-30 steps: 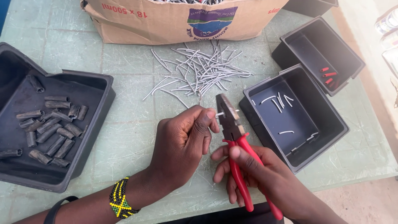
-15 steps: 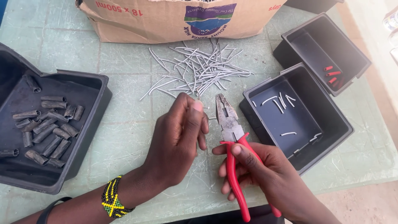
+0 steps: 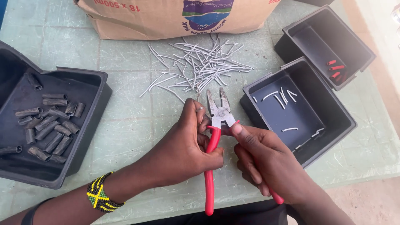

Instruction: Cutting thin metal pins into smaller segments using pliers on a workbench.

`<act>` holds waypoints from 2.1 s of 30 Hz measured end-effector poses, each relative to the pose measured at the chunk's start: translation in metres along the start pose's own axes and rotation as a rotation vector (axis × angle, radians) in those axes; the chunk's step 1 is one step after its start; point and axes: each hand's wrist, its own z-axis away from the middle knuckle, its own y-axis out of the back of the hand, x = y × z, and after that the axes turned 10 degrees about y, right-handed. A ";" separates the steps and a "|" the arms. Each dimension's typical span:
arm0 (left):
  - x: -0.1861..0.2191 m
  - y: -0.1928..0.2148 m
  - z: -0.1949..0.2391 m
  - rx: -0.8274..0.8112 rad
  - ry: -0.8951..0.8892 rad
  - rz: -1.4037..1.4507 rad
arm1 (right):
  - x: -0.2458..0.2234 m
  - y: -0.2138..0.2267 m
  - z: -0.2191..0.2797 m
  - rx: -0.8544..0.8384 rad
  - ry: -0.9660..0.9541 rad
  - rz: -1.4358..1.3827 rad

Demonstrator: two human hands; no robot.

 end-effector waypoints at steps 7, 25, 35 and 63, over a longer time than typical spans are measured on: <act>0.009 0.012 0.003 0.035 -0.190 0.056 | 0.000 -0.001 0.008 -0.075 0.166 -0.440; -0.020 0.009 -0.012 0.362 -0.817 -1.168 | 0.002 0.054 0.077 0.313 0.273 -0.375; -0.014 0.018 -0.018 0.390 -0.781 -1.158 | 0.013 0.062 0.080 0.209 0.286 -0.448; 0.009 0.041 0.009 0.313 -0.666 -1.874 | 0.026 0.109 0.101 0.409 0.243 -0.243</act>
